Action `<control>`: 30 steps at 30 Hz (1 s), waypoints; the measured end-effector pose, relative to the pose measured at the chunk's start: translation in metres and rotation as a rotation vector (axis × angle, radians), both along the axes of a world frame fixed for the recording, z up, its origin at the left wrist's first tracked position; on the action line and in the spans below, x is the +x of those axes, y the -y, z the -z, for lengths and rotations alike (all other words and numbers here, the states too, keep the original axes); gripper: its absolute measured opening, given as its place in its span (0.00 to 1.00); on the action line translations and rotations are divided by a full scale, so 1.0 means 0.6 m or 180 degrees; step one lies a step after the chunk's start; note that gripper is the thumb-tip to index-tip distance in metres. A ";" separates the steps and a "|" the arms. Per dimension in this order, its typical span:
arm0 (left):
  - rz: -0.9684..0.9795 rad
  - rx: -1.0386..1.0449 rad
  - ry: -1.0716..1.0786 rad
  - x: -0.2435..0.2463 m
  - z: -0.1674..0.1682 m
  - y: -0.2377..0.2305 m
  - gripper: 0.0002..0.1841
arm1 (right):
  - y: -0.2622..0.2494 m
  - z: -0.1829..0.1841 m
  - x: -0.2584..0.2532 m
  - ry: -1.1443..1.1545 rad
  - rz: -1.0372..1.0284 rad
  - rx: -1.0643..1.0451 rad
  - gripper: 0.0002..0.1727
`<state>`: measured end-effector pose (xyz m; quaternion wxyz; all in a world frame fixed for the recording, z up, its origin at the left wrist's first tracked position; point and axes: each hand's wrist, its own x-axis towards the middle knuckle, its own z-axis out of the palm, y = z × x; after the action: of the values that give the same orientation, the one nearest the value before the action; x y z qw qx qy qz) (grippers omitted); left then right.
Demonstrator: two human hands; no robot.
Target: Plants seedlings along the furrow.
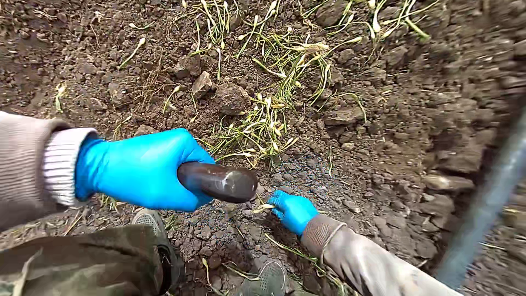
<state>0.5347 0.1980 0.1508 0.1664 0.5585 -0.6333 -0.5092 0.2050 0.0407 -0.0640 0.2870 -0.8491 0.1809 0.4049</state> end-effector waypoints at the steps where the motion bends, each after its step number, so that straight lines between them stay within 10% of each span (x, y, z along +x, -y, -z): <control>1: -0.0350 -0.0060 -0.0279 0.003 -0.002 -0.012 0.05 | -0.022 0.008 -0.011 -0.0170 -0.0016 0.0035 0.16; 6: -0.0639 -0.0649 -0.1603 -0.004 0.095 -0.047 0.09 | -0.066 0.012 -0.044 -0.0735 0.0407 -0.0101 0.20; 13: -0.0350 0.1274 -0.1164 -0.236 0.436 -0.079 0.14 | -0.109 -0.017 -0.014 -0.0436 0.0837 -0.0631 0.15; 19: -0.1398 0.0526 -0.2079 -0.125 0.363 -0.160 0.09 | -0.208 0.099 0.021 -0.1012 0.0711 -0.0296 0.18; 25: -0.1274 -0.0142 -0.1799 0.012 0.237 -0.167 0.03 | -0.223 0.069 -0.017 -0.0375 0.0915 -0.0724 0.25; 30: -0.1332 0.1067 -0.1261 -0.128 0.394 -0.151 0.16 | -0.208 0.030 0.034 0.0553 0.0926 -0.0930 0.14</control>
<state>0.4581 0.2887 -0.0854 0.2931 0.5862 -0.3677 -0.6598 0.2252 0.1653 -0.0817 0.2307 -0.8783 0.3329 0.2541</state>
